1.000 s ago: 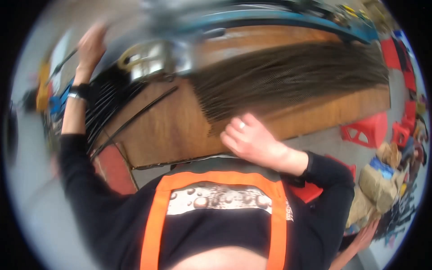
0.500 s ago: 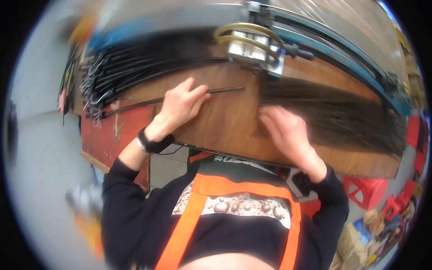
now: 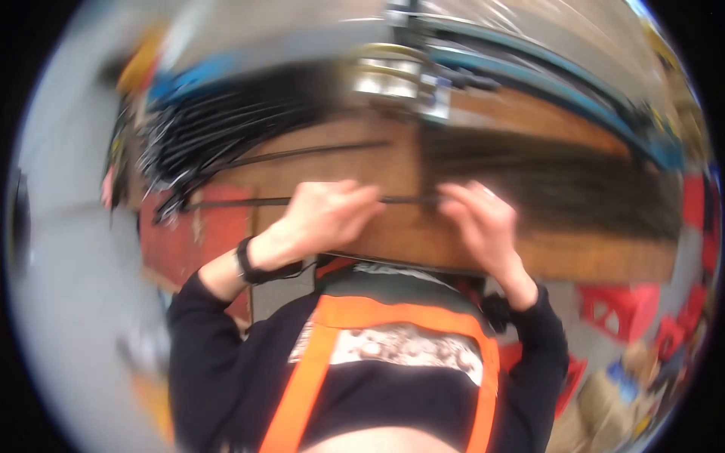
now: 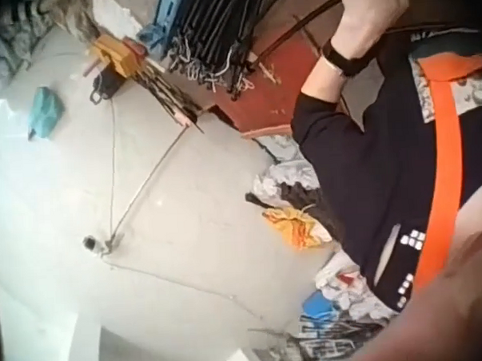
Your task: Bundling rods using a mechanical jig on a workbench.
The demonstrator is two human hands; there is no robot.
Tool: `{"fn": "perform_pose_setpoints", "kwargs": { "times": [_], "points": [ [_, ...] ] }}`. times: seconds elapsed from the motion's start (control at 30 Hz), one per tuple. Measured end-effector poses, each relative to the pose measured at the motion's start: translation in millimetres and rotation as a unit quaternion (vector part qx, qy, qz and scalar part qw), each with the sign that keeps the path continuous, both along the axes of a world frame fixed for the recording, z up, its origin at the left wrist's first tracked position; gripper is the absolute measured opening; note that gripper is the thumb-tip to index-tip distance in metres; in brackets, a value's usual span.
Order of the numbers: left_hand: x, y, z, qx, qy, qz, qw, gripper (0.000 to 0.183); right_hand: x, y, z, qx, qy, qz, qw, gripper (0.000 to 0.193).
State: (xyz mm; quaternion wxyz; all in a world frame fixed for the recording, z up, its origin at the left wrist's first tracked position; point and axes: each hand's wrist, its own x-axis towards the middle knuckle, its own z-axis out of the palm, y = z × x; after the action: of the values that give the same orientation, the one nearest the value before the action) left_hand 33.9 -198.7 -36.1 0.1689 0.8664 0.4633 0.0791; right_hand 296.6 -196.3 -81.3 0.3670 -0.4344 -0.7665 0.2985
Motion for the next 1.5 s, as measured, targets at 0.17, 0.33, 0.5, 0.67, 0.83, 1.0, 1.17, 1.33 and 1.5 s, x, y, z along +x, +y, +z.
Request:
{"fn": "perform_pose_setpoints", "kwargs": {
  "times": [0.17, 0.33, 0.5, 0.67, 0.83, 1.0, 1.17, 1.33, 1.5],
  "points": [
    [11, -7, 6, -0.148, -0.076, -0.010, 0.986, 0.016, 17, -18, -5, 0.102, -0.052, 0.065, 0.991, 0.027],
    [42, 7, 0, -0.129, -0.025, -0.034, 0.991, 0.016, 27, -21, -8, 0.177, -0.112, 0.066, 0.975, 0.041],
    [72, 14, 0, 0.024, -0.003, -0.126, 0.992, 0.011, 40, -15, 3, 0.187, -0.146, 0.015, 0.971, 0.044],
    [83, 98, 67, 0.226, -0.013, -0.173, 0.958, 0.027, 108, 70, 16, 0.350, -0.174, -0.122, 0.913, 0.044],
    [137, 138, 61, 0.267, 0.026, -0.200, 0.942, 0.046, 178, 84, 3, 0.279, -0.168, -0.307, 0.894, 0.042],
    [158, 180, 72, 0.318, 0.005, -0.258, 0.912, 0.041, 248, 95, -6, 0.269, -0.206, -0.398, 0.853, 0.040],
    [173, 172, 52, 0.251, 0.027, -0.312, 0.916, 0.037, 203, 99, 15, 0.352, -0.155, -0.218, 0.897, 0.036],
    [163, 185, 59, 0.246, 0.042, -0.230, 0.941, 0.036, 228, 121, -9, 0.336, -0.163, -0.340, 0.863, 0.036],
    [170, 179, 63, 0.225, 0.024, -0.243, 0.943, 0.036, 243, 127, -5, 0.325, -0.177, -0.339, 0.865, 0.027]
  ]
}}
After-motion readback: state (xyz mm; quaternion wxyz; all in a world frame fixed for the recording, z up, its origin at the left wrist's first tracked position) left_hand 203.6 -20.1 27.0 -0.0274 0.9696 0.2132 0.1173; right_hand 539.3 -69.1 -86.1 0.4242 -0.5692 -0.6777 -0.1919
